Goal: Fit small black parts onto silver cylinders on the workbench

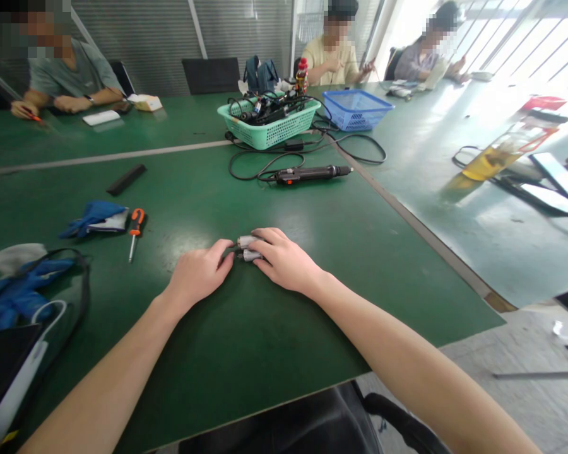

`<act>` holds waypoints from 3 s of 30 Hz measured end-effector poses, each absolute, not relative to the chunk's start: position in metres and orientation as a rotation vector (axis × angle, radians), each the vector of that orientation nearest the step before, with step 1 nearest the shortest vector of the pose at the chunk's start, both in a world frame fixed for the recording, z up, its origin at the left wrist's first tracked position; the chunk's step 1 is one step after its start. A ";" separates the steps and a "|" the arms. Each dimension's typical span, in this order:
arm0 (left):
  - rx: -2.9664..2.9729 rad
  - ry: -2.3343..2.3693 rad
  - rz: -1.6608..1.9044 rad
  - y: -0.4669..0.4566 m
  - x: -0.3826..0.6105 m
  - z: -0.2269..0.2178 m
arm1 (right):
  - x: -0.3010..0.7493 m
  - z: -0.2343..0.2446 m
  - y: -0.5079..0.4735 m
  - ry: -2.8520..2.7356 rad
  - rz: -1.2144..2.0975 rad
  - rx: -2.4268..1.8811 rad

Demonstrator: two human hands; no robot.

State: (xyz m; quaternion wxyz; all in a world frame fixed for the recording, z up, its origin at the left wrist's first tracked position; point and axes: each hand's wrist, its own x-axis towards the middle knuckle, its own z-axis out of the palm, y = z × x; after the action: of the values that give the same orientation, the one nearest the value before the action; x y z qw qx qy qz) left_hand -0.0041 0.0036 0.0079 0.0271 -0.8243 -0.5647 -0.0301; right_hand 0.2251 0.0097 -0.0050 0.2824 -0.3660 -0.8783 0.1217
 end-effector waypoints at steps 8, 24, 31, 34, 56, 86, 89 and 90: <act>-2.618 -1.685 -0.185 0.001 -0.006 0.008 | 0.224 -0.012 0.009 -2.360 0.282 -1.017; -2.698 -1.595 -0.208 -0.001 -0.010 0.007 | 0.228 0.016 -0.011 -2.505 0.198 -0.858; -2.687 -1.592 -0.192 -0.001 -0.010 0.007 | 0.220 0.016 -0.019 -2.613 0.303 -0.813; -2.675 -1.603 -0.182 -0.002 -0.009 0.008 | 0.220 0.014 -0.018 -2.595 0.345 -0.823; -2.927 -1.275 -0.286 -0.008 -0.009 0.013 | 0.221 0.007 -0.014 -2.519 0.361 -0.972; -2.901 -1.111 -0.376 -0.008 -0.004 0.004 | 0.223 0.003 -0.011 -2.498 0.362 -0.947; -2.913 -1.116 -0.369 -0.008 -0.005 0.003 | 0.223 0.003 -0.011 -2.497 0.368 -0.964; -2.917 -1.119 -0.363 -0.008 -0.005 0.003 | 0.223 0.004 -0.011 -2.500 0.369 -0.968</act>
State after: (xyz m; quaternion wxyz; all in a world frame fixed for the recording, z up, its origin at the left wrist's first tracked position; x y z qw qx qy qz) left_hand -0.0048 -0.0077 0.0033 -0.0020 -0.9274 -0.3558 -0.1154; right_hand 0.2225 -0.0115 0.0037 0.2159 -0.3492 -0.9021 0.1330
